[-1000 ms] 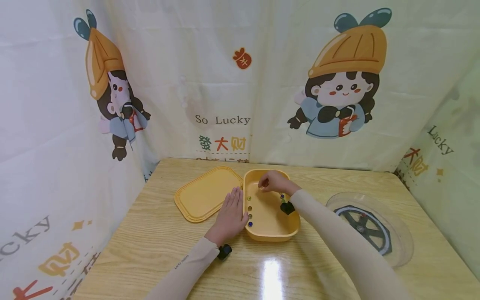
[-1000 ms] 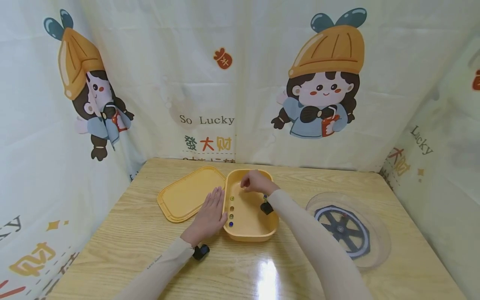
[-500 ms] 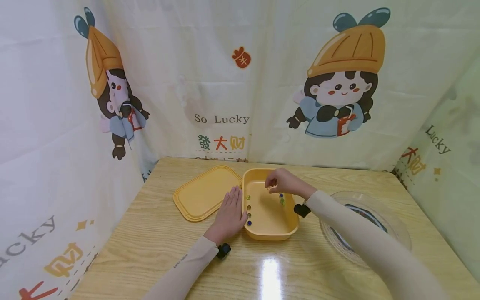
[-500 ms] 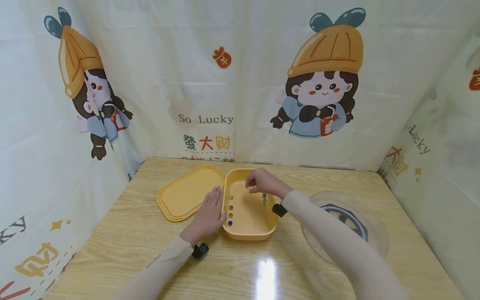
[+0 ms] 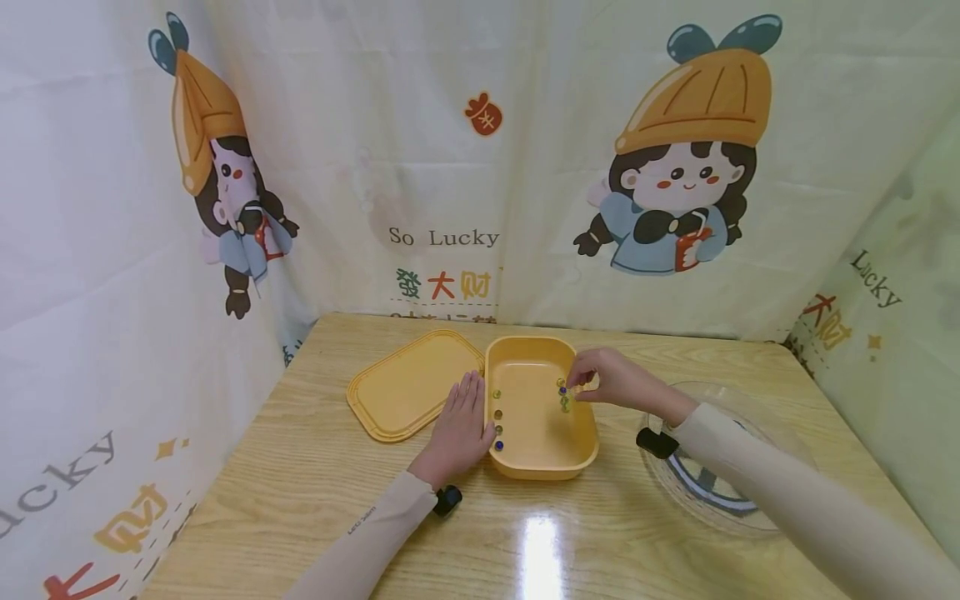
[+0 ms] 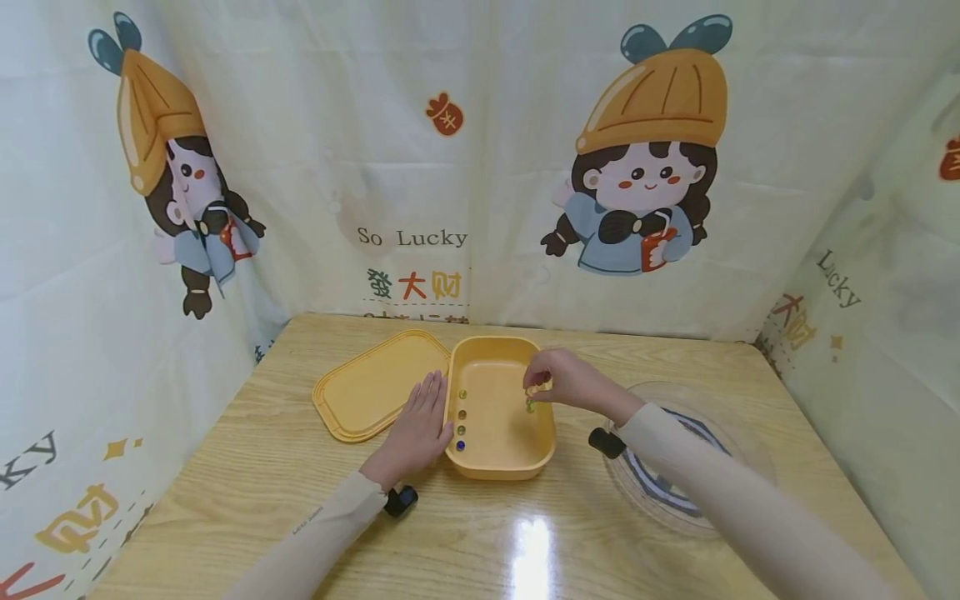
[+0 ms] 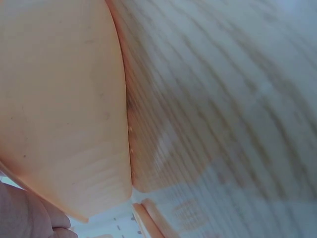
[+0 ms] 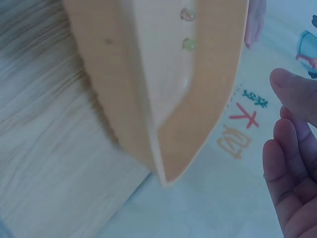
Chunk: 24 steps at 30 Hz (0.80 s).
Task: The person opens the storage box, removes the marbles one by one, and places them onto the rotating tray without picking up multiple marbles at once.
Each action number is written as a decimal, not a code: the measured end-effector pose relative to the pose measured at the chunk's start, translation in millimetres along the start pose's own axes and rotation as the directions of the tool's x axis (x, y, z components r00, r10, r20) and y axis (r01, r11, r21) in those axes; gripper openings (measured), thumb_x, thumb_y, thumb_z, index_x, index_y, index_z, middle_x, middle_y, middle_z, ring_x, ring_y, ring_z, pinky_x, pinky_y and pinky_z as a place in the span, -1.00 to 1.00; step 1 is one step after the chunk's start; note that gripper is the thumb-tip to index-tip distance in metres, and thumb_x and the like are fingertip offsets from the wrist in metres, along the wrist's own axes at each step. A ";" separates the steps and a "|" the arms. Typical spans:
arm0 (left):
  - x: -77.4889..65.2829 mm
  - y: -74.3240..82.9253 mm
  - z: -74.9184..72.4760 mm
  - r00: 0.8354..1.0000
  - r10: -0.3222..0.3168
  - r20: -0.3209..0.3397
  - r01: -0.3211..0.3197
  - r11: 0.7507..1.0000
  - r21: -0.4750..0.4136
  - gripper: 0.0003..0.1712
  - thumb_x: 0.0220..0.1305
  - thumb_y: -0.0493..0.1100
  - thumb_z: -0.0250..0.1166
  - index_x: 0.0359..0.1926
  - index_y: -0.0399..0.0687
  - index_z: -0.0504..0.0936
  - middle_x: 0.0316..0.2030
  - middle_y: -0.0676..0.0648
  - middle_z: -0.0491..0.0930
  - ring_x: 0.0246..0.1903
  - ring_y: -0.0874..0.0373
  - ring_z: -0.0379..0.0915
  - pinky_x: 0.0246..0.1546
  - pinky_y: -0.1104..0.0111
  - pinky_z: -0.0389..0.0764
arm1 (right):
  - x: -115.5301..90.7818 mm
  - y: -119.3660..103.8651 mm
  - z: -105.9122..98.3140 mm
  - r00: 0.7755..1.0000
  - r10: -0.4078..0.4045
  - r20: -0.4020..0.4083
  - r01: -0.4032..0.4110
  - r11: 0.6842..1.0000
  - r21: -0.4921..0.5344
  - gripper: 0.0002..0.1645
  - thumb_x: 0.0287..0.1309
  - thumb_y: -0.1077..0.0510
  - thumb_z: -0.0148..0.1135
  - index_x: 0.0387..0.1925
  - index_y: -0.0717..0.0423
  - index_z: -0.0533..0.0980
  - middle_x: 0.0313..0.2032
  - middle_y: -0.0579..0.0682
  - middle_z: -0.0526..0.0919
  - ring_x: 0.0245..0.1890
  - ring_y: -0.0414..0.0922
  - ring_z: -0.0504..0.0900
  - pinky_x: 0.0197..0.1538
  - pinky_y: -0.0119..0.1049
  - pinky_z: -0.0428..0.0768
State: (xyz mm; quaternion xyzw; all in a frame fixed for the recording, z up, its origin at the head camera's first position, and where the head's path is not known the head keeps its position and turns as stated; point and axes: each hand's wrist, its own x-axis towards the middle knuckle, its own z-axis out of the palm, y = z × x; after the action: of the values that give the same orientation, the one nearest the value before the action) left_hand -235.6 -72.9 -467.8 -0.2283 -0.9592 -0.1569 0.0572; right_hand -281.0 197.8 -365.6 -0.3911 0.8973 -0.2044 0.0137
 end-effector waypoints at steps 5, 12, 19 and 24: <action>-0.2 -0.2 1.1 1.000 0.001 0.000 -0.001 1.000 -0.008 -0.25 0.39 -0.06 -0.12 0.41 -0.45 -0.08 0.45 -0.35 -0.17 0.47 -0.17 -0.29 0.44 0.02 -0.15 | -23.1 7.7 -9.6 0.998 0.047 -0.036 -0.048 0.999 -0.027 -0.83 -0.15 0.27 0.46 -0.43 0.02 0.65 -0.41 -0.14 0.63 -0.42 -0.19 0.55 -0.32 -0.42 0.58; 2.3 0.2 -0.5 0.999 -0.025 0.034 0.024 0.999 0.041 -0.25 0.40 -0.05 -0.10 0.42 -0.41 -0.08 0.45 -0.33 -0.15 0.47 -0.14 -0.28 0.44 0.04 -0.11 | -54.2 23.4 -23.5 0.984 0.149 -0.100 -0.153 0.988 -0.029 -0.81 -0.15 0.29 0.45 -0.43 0.01 0.64 -0.40 -0.10 0.66 -0.40 -0.16 0.58 -0.30 -0.38 0.60; 1.3 2.3 -3.5 0.999 -0.034 0.040 0.032 0.998 0.047 -0.24 0.40 -0.04 -0.09 0.42 -0.41 -0.08 0.45 -0.31 -0.13 0.47 -0.13 -0.27 0.45 0.05 -0.11 | -84.5 46.6 -26.5 0.958 0.249 -0.142 -0.252 0.968 -0.009 -0.85 -0.09 0.27 0.42 -0.40 0.06 0.64 -0.41 -0.10 0.65 -0.43 -0.37 0.50 -0.30 -0.27 0.59; 0.6 3.1 -3.8 0.999 -0.032 0.039 0.031 0.999 0.031 -0.24 0.39 -0.03 -0.09 0.42 -0.40 -0.07 0.45 -0.32 -0.13 0.47 -0.14 -0.27 0.44 0.03 -0.10 | -105.5 65.0 -24.8 0.939 0.303 -0.162 -0.302 0.953 0.030 -0.87 -0.06 0.28 0.39 -0.37 0.14 0.64 -0.43 -0.08 0.64 -0.46 -0.40 0.49 -0.31 -0.32 0.58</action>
State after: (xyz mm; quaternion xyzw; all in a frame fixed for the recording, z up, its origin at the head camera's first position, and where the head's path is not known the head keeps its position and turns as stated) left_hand -234.5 -71.2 -463.2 -0.2153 -0.9658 -0.1386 0.0394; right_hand -257.6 320.9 -381.7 -0.2302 0.9443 -0.2335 -0.0285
